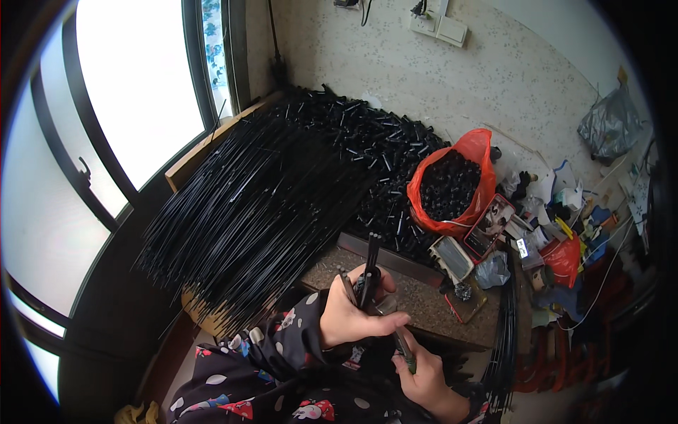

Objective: Assembling small plastic connectors onto black wires and crimping them using pliers.

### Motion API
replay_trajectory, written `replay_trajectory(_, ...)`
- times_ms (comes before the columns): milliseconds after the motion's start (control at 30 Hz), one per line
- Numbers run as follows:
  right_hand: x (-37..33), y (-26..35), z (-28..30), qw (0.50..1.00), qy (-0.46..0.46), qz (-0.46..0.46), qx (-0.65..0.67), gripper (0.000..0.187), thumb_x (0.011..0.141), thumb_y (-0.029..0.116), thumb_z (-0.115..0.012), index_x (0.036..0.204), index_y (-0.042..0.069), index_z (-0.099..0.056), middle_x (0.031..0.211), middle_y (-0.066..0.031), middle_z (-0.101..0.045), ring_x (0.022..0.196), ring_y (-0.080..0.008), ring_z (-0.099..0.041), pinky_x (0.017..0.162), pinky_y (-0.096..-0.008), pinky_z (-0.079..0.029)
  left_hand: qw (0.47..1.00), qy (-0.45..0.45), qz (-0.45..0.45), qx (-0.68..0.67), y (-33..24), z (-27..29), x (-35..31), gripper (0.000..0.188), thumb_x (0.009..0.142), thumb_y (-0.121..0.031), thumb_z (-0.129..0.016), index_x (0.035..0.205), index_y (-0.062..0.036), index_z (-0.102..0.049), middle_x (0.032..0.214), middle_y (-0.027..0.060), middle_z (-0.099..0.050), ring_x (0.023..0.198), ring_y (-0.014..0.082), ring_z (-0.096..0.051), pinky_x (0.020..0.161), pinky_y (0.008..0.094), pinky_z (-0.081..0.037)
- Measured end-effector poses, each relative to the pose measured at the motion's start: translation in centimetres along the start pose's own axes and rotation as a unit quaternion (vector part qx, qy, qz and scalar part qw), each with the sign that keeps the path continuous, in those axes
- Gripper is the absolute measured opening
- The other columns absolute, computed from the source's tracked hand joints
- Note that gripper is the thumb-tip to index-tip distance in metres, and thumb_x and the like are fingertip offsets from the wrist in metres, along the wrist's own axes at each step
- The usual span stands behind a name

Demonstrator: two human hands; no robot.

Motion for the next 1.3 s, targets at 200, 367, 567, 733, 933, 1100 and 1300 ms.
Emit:
replay_trajectory(200,-0.9,-2.0,-1.7,0.994,0.032,-0.091,0.050,0.044,0.084,0.006,-0.055,0.125,-0.002,-0.044,0.066,-0.0039,-0.058,0.054,-0.0097,-0.057,0.053,-0.0241,-0.047,0.999,-0.042,0.023,0.019,0.6,0.5,-0.7,0.029,0.067,-0.012,-0.076,0.079,-0.0038,-0.051,0.064,-0.0046,-0.048,0.057,0.0023,-0.042,0.051,0.0188,-0.033)
replay_trajectory(367,1.1,-3.3,1.4,0.998,0.028,-0.043,0.042,0.026,0.080,0.009,-0.061,0.104,-0.001,-0.058,0.075,-0.0072,-0.057,0.063,-0.0143,-0.058,0.061,-0.0266,-0.046,1.000,0.014,-0.001,0.015,-0.4,-0.1,-0.2,0.034,0.073,-0.010,-0.073,0.100,-0.0011,-0.055,0.066,-0.0018,-0.054,0.058,0.0030,-0.046,0.052,0.0198,-0.036)
replay_trajectory(567,-0.2,-15.0,4.3,0.922,-0.060,-0.163,-0.347,0.046,0.076,0.040,-0.065,0.090,-0.003,-0.057,0.094,-0.0145,-0.051,0.090,-0.0308,-0.054,0.075,-0.0385,-0.046,0.995,0.036,0.012,0.091,1.9,1.9,-1.6,0.016,0.079,-0.010,-0.066,0.086,-0.0012,-0.055,0.063,-0.0015,-0.052,0.058,0.0056,-0.046,0.054,0.0209,-0.036)
replay_trajectory(733,-1.2,-19.3,4.3,0.899,-0.096,-0.201,-0.377,0.044,0.074,0.039,-0.066,0.089,-0.001,-0.056,0.101,-0.0136,-0.049,0.098,-0.0308,-0.050,0.078,-0.0413,-0.044,0.995,0.078,0.004,-0.063,2.6,2.2,-2.8,0.027,0.078,-0.015,-0.067,0.076,-0.0052,-0.041,0.057,0.0073,-0.048,0.049,0.0151,-0.046,0.048,0.0286,-0.040)
replay_trajectory(933,-1.6,-20.1,4.6,0.902,-0.069,-0.167,-0.391,0.052,0.074,0.040,-0.067,0.105,0.001,-0.053,0.106,-0.0130,-0.048,0.100,-0.0306,-0.047,0.084,-0.0414,-0.042,0.937,0.009,-0.136,-0.322,-3.1,8.7,0.4,0.028,0.093,-0.030,-0.045,0.074,-0.0113,-0.036,0.054,-0.0035,-0.034,0.041,0.0064,-0.033,0.040,0.0234,-0.033)
replay_trajectory(1100,-1.3,-15.2,6.1,0.992,-0.103,-0.059,0.046,0.076,0.064,0.033,-0.078,0.124,0.002,-0.043,0.120,-0.0100,-0.047,0.114,-0.0236,-0.044,0.093,-0.0373,-0.040,0.793,-0.077,-0.150,-0.586,-1.0,10.0,0.7,0.029,0.093,-0.030,-0.047,0.073,-0.0105,-0.037,0.058,-0.0018,-0.034,0.054,0.0101,-0.038,0.069,0.0286,-0.045)
replay_trajectory(1300,-3.7,-6.3,17.2,0.727,-0.364,0.252,0.525,0.046,0.086,0.043,-0.053,0.112,0.005,-0.046,0.067,0.0022,-0.041,0.058,-0.0073,-0.040,0.055,-0.0197,-0.037,0.751,-0.112,0.182,-0.625,18.1,2.1,-7.8,0.030,0.089,-0.030,-0.047,0.092,-0.0039,-0.061,0.098,0.0111,-0.062,0.101,0.0248,-0.054,0.093,0.0443,-0.040)
Point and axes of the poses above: each hand's wrist, its own x-axis towards the middle knuckle, its own z-axis out of the back of the hand, y = z × x, the point moved 8 cm from there along x, towards the middle knuckle
